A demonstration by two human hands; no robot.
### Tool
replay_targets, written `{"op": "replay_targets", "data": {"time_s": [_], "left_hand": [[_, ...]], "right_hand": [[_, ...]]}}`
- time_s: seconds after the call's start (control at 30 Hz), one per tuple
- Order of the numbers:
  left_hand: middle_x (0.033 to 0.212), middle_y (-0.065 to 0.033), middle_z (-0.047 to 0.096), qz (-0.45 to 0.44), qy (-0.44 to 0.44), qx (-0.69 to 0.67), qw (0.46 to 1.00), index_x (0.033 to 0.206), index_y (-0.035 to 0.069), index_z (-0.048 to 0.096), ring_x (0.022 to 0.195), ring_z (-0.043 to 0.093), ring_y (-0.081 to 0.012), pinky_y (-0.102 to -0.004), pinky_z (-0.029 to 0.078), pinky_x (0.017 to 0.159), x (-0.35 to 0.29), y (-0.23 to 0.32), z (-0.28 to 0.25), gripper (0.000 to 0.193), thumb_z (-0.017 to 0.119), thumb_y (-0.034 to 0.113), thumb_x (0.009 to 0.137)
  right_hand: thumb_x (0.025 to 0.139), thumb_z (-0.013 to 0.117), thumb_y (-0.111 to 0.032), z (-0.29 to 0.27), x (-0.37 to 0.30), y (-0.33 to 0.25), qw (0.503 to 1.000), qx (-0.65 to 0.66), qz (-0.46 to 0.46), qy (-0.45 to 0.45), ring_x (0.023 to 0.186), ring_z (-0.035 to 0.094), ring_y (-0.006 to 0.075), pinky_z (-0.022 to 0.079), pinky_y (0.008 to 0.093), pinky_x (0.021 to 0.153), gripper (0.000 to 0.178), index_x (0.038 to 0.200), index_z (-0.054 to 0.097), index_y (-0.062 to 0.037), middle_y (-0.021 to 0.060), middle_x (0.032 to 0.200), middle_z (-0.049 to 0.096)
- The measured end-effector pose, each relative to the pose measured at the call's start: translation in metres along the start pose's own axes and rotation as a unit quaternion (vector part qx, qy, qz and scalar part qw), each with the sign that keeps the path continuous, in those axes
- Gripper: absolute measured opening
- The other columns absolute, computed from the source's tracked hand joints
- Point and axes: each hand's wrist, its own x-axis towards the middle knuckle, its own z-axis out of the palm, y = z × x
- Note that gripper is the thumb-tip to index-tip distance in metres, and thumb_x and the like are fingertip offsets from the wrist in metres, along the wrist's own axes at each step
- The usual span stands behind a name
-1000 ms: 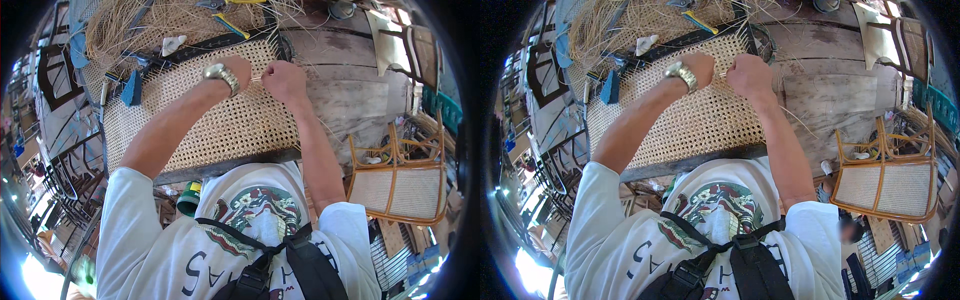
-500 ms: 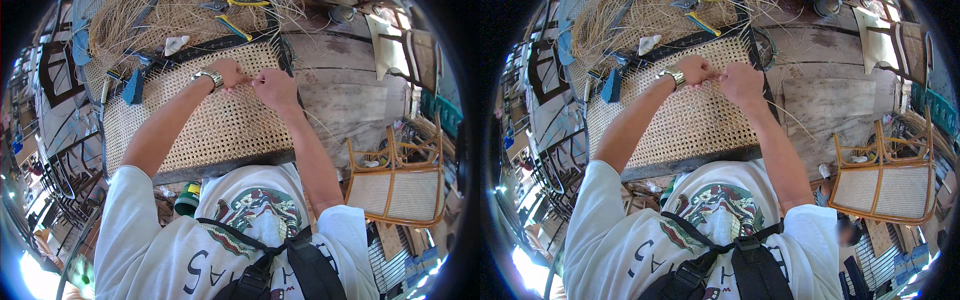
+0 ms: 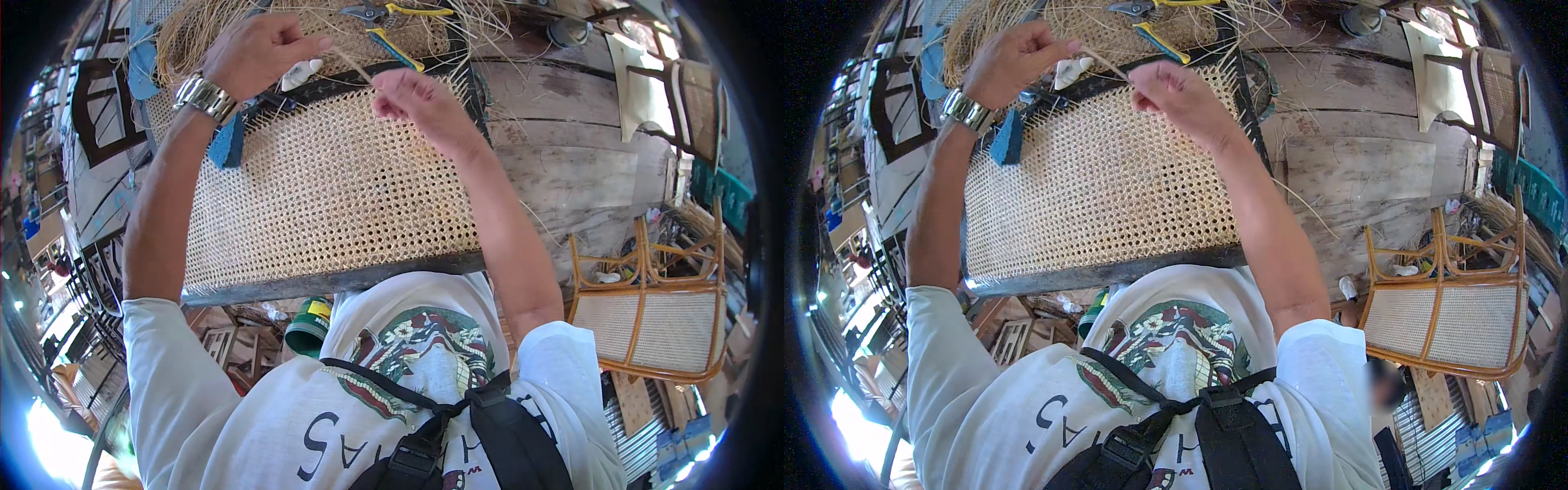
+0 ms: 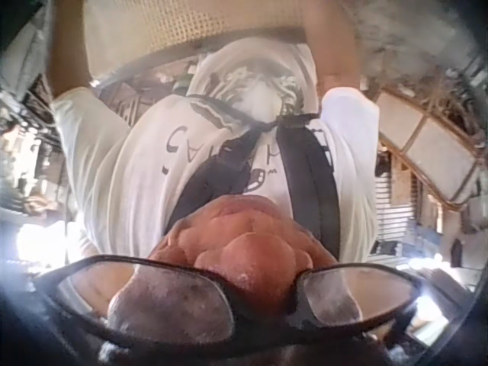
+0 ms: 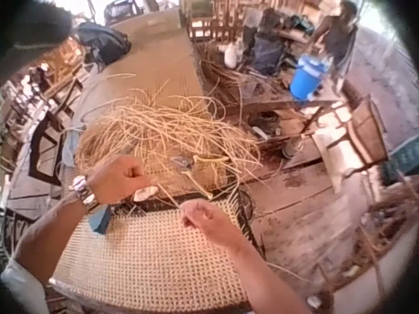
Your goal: Weaving or repairing the cane seat of a wooden chair using weaving strips and hand tools.
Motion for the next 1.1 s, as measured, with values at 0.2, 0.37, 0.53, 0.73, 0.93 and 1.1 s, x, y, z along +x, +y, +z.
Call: {"op": "replay_targets", "data": {"time_s": [0.2,0.37,0.53,0.73,0.93,1.1], "left_hand": [[0.068,-0.0075,0.066,-0.03,-0.085,-0.202,0.975,0.085,0.007,0.064,0.057,0.059,-0.0198,-0.0394,0.046,0.057,-0.007,0.013,0.084,0.043,0.059,0.049,0.094],[0.082,-0.0127,0.07,0.019,-0.241,-0.049,0.969,0.1,0.008,0.065,0.075,0.069,-0.0274,-0.0437,0.052,0.068,-0.011,0.051,0.132,0.028,0.053,0.033,0.098],[0.09,-0.0171,0.072,0.028,-0.253,-0.02,0.967,0.101,0.008,0.069,0.084,0.07,-0.0365,-0.0475,0.055,0.074,0.0,0.069,0.141,0.03,0.057,0.035,0.096],[0.098,-0.0205,0.074,0.038,-0.305,0.13,0.943,0.102,0.002,0.074,0.092,0.074,-0.0332,-0.0458,0.06,0.075,0.014,0.098,0.123,0.029,0.058,0.019,0.086],[0.094,-0.0192,0.074,0.042,-0.3,0.105,0.947,0.096,0.002,0.076,0.088,0.075,-0.0307,-0.0444,0.06,0.072,0.007,0.106,0.136,0.021,0.06,0.011,0.084],[0.093,-0.0215,0.073,-0.008,-0.193,0.042,0.98,0.1,0.004,0.074,0.088,0.074,-0.0332,-0.0434,0.059,0.073,-0.028,0.108,0.147,0.021,0.058,0.015,0.09]], "right_hand": [[0.092,0.065,-0.026,-0.044,-0.016,0.002,0.908,-0.411,0.03,0.081,0.072,0.064,0.0273,0.051,0.0389,0.069,0.023,0.087,0.066,-0.0035,0.013,0.078,0.066],[0.088,0.061,-0.019,-0.044,-0.041,0.026,0.873,-0.47,0.065,0.111,0.083,0.067,0.039,0.053,0.0454,0.074,0.017,0.087,0.067,-0.0036,0.0191,0.088,0.069],[0.087,0.058,-0.019,-0.036,-0.04,0.021,0.83,-0.531,0.12,0.12,0.089,0.067,0.0404,0.054,0.0473,0.078,0.018,0.088,0.069,-0.0049,0.0194,0.092,0.07],[0.086,0.061,-0.019,-0.025,-0.044,0.003,0.812,-0.557,0.086,0.15,0.091,0.068,0.0388,0.054,0.0477,0.08,0.016,0.086,0.071,-0.0053,0.0191,0.094,0.07],[0.087,0.061,-0.019,-0.016,-0.046,-0.002,0.799,-0.571,0.072,0.177,0.09,0.067,0.0379,0.054,0.0479,0.081,0.017,0.085,0.071,-0.0054,0.0175,0.094,0.07],[0.088,0.06,-0.024,-0.03,-0.041,0.016,0.82,-0.54,0.108,0.157,0.089,0.068,0.0383,0.055,0.0466,0.08,0.023,0.087,0.071,-0.0033,0.0191,0.092,0.071]]}}
